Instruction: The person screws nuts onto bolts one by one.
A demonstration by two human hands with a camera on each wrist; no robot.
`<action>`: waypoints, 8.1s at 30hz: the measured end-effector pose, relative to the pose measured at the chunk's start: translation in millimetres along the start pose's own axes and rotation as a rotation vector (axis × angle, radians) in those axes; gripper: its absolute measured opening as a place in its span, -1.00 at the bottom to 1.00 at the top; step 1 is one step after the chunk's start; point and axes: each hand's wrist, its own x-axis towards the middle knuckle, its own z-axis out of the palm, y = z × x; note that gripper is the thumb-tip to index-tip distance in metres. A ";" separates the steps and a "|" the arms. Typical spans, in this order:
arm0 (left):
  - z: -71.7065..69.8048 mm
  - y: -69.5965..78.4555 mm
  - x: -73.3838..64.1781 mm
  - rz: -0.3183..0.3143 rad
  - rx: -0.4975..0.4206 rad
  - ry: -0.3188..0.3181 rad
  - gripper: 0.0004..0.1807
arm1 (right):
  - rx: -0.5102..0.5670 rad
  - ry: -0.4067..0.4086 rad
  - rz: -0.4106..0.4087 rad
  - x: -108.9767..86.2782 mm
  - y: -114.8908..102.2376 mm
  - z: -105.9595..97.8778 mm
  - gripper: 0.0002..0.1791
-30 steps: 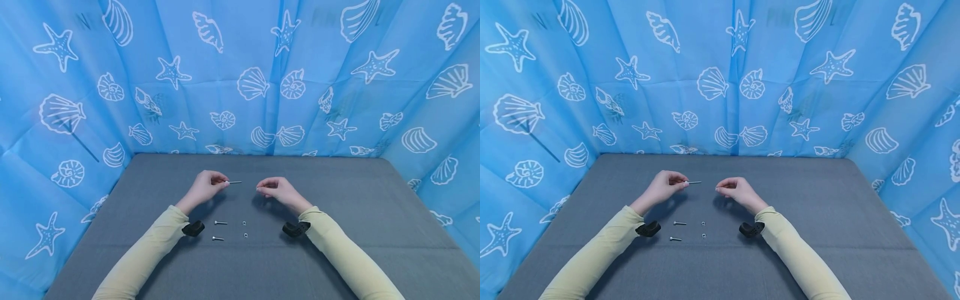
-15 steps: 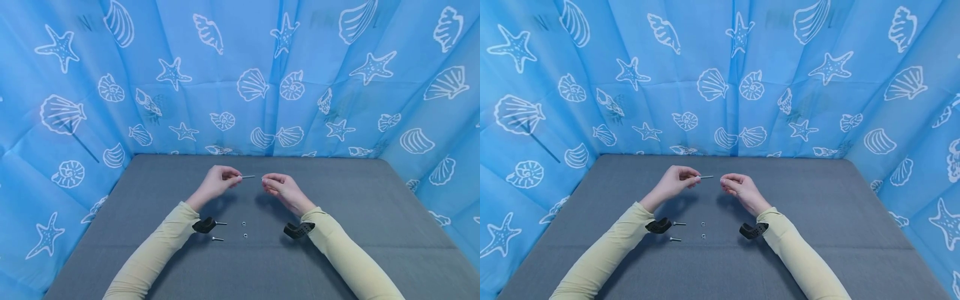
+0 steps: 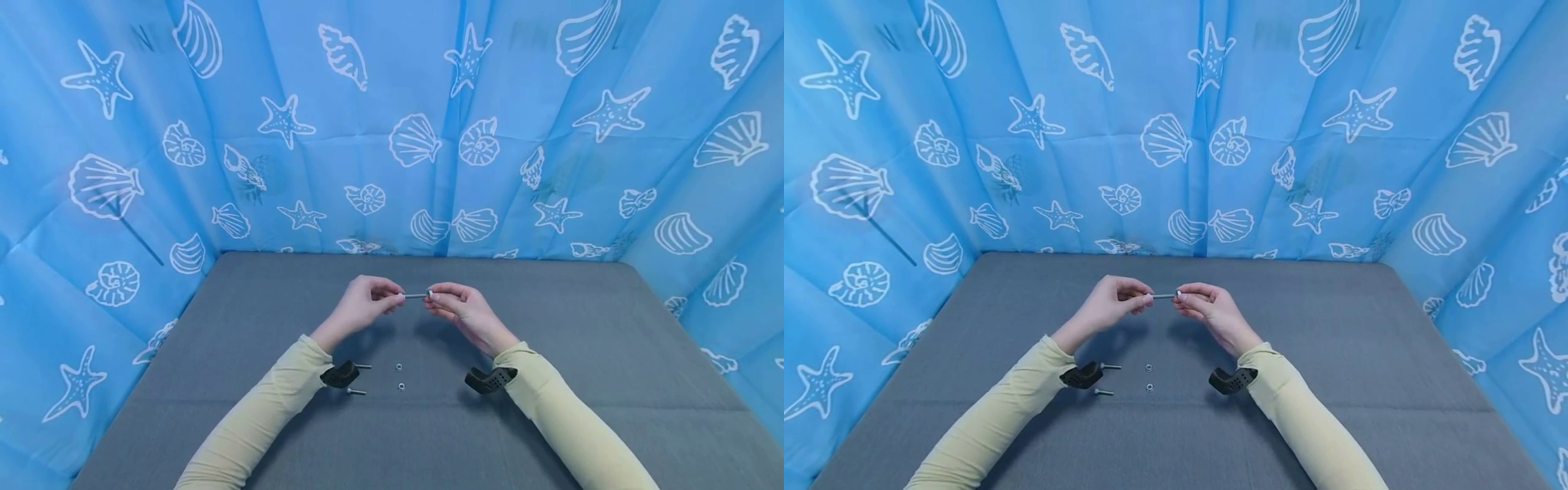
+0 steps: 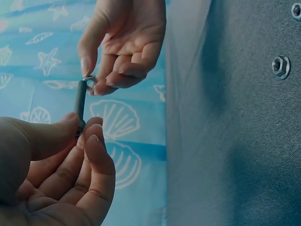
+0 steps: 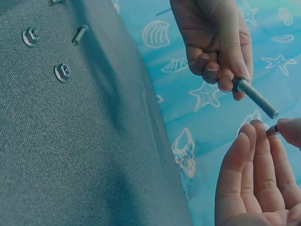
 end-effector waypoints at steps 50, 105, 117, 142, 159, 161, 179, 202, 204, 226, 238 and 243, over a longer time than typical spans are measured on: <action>16.0 -6.6 -0.9 -0.013 -0.115 -0.002 -0.75 | -0.258 0.001 -0.096 -6.7 -1.6 -6.7 -0.49; 19.5 -0.6 -3.2 -0.044 -0.125 0.006 -0.80 | -0.384 0.035 -0.263 -20.4 -20.3 6.2 -0.73; 18.7 -3.2 -4.8 -0.065 -0.110 0.008 -0.80 | -0.412 0.014 -0.278 -22.1 -22.3 7.5 -0.71; 19.0 -2.7 -3.9 -0.062 -0.129 0.008 -0.81 | -0.393 0.004 -0.274 -10.1 -11.6 -3.2 -0.76; 18.7 -4.6 -5.1 -0.047 -0.132 0.007 -0.84 | -0.388 -0.057 -0.215 -7.9 -5.8 -12.4 -0.68; 19.3 -5.2 -5.1 -0.044 -0.136 0.004 -0.84 | -0.400 -0.055 -0.201 -7.8 -5.2 -13.0 -0.69; 22.1 -6.1 -6.3 -0.022 -0.130 0.001 -0.82 | -0.343 -0.030 -0.146 -8.0 -1.6 -10.9 -0.66; 30.4 -6.1 -3.0 -0.020 -0.143 0.049 -0.83 | -0.283 -0.026 -0.125 -12.5 -1.5 -12.7 -0.62; 31.5 -6.1 -2.9 -0.022 -0.145 0.057 -0.84 | -0.298 -0.024 -0.116 -12.3 -1.6 -12.6 -0.63; 34.7 -10.2 2.4 -0.028 -0.208 0.128 -0.80 | -0.201 -0.029 -0.148 -10.4 -0.2 -10.4 -0.65; 36.6 -17.7 11.2 -0.026 -0.260 0.164 -0.84 | -0.236 -0.004 -0.122 -7.0 -0.7 -7.6 -0.63; 36.6 -19.1 12.4 -0.038 -0.272 0.180 -0.87 | -0.187 -0.021 -0.147 -6.0 1.6 -8.7 -0.67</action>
